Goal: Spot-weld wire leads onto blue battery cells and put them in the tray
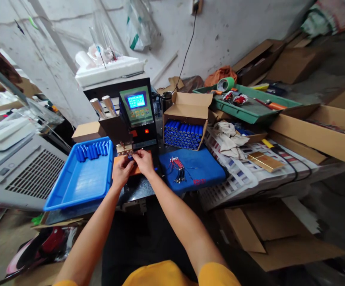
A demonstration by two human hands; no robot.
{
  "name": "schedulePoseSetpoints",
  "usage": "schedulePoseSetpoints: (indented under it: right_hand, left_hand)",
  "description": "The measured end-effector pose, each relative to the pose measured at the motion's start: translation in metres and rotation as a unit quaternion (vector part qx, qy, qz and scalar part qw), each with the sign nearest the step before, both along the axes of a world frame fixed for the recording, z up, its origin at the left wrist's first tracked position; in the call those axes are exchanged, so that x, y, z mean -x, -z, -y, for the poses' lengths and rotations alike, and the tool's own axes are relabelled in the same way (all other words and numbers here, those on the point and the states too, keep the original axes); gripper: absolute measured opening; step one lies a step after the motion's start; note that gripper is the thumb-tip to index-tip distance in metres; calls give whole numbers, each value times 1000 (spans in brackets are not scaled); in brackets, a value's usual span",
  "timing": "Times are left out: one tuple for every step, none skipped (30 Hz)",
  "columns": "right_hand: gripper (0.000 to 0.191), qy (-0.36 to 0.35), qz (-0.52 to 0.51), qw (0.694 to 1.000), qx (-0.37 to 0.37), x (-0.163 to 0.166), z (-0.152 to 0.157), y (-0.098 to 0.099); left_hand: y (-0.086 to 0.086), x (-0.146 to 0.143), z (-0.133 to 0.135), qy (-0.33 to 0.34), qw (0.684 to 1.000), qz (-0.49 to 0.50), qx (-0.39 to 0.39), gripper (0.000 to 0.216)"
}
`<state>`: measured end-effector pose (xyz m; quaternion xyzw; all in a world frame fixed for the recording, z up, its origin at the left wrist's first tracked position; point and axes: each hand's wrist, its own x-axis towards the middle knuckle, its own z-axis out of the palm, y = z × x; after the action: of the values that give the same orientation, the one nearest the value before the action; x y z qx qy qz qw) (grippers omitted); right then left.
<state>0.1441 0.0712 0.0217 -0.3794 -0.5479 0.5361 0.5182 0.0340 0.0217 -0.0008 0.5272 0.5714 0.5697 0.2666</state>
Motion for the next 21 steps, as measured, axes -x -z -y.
schedulePoseSetpoints:
  right_hand:
    - [16, 1, 9, 1000, -7, 0, 0, 0]
    - [16, 2, 20, 1000, -15, 0, 0, 0]
    - [17, 3, 31, 999, -21, 1, 0, 1]
    - [17, 7, 44, 999, -26, 1, 0, 1]
    - [17, 11, 56, 998, -30, 2, 0, 2]
    - [18, 17, 68, 997, -33, 3, -1, 3]
    - [18, 22, 77, 996, -36, 4, -1, 4]
    - [18, 27, 86, 995, -39, 5, -1, 5]
    - [18, 30, 93, 994, -42, 5, -1, 5]
    - [18, 32, 100, 994, -44, 6, -1, 5]
    - [18, 33, 105, 993, -45, 6, 0, 5]
    - [18, 33, 109, 992, -46, 6, 0, 5]
    - [17, 32, 111, 992, -45, 6, 0, 5]
    - [17, 31, 112, 992, -44, 6, 0, 5]
    - [17, 30, 112, 992, -42, 6, 0, 5]
    - [17, 29, 112, 992, -41, 6, 0, 5]
    - [17, 29, 113, 992, -40, 6, 0, 5]
    - [16, 29, 114, 992, -39, 6, 0, 5]
    - [16, 30, 115, 992, -39, 6, 0, 5]
    - [16, 31, 116, 992, -40, 6, 0, 4]
    - [15, 32, 118, 992, -41, 6, 0, 4]
  left_hand:
    - [1, 0, 0, 1, 1000, 1, 0, 36]
    - [2, 0, 0, 1, 1000, 1, -1, 37]
    - [2, 1, -1, 1, 1000, 0, -1, 38]
    - [3, 1, -1, 0, 1000, 0, -3, 38]
    - [3, 1, -1, 0, 1000, 0, -4, 39]
    - [3, 1, -1, 2, 1000, 2, -6, 39]
    - [3, 1, 0, 5, 1000, 5, -8, 39]
    - [2, 1, 0, 7, 1000, 7, -8, 39]
    - [2, 1, 0, 9, 1000, 9, -7, 38]
    - [1, 1, 0, 10, 1000, 9, -5, 38]
    - [1, 1, 0, 10, 1000, 8, -4, 38]
    - [1, 1, 0, 10, 1000, 7, -3, 37]
    - [0, 1, 0, 8, 1000, 7, -3, 37]
    - [0, 1, 0, 7, 1000, 6, -2, 38]
    - [0, 1, 0, 7, 1000, 5, -2, 38]
    - [0, 1, 0, 8, 1000, 5, -2, 38]
    - [1, 1, 0, 9, 1000, 4, -1, 37]
    - [1, 1, 0, 9, 1000, 4, 0, 37]
    - [1, 1, 0, 7, 1000, 3, 1, 37]
    - [1, 1, 0, 5, 1000, 2, 3, 37]
    - [1, 1, 0, 1, 1000, 1, 4, 38]
